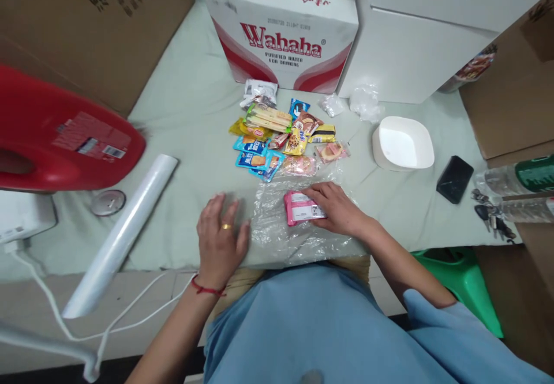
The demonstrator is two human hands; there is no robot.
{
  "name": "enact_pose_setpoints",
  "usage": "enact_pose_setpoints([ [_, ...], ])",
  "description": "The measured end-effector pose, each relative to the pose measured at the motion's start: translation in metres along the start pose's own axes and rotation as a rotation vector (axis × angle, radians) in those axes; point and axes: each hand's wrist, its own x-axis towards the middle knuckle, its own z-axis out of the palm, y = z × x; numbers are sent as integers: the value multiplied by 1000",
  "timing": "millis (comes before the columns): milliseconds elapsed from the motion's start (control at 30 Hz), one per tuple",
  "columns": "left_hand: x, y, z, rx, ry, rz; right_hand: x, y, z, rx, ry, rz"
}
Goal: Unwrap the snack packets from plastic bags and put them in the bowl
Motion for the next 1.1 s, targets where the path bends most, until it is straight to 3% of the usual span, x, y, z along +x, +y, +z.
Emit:
enact_pose_setpoints([
  [67, -2, 9, -9, -56, -66, 155, -1, 2, -1, 8, 2, -24],
  [133, -2, 17, -16, -153, -239, 299, -6, 5, -7, 37, 29, -66],
  [233, -4, 21, -17, -256, -408, 343, -27, 5, -19, 117, 139, -123],
  [333, -7, 18, -9, -265, -380, 285, -61, 1, -16, 122, 258, -189],
  [433, -9, 15, -1, -259, -324, 251, -97, -5, 10, 14, 326, -245],
  [533, -8, 15, 3, -276, -299, 231, -121, -5, 40, -71, 382, -168],
  [600, -6, 15, 3, -311, -310, 188, -125, -3, 47, -37, 422, -120],
  [667, -2, 15, 0, -364, -322, 120, -120, -1, 38, 54, 442, -113],
  [733, 3, 16, -2, -433, -312, 37, -106, 1, 17, 154, 430, -102],
  [900, 20, 19, 5, -600, -247, -252, -52, 19, -41, 269, 268, 30],
  [1033, 27, 15, 14, -498, -142, -584, -13, 41, -47, 245, 125, 281],
  [1100, 24, 13, 11, -328, -28, -631, -5, 48, -43, 185, 36, 392],
])
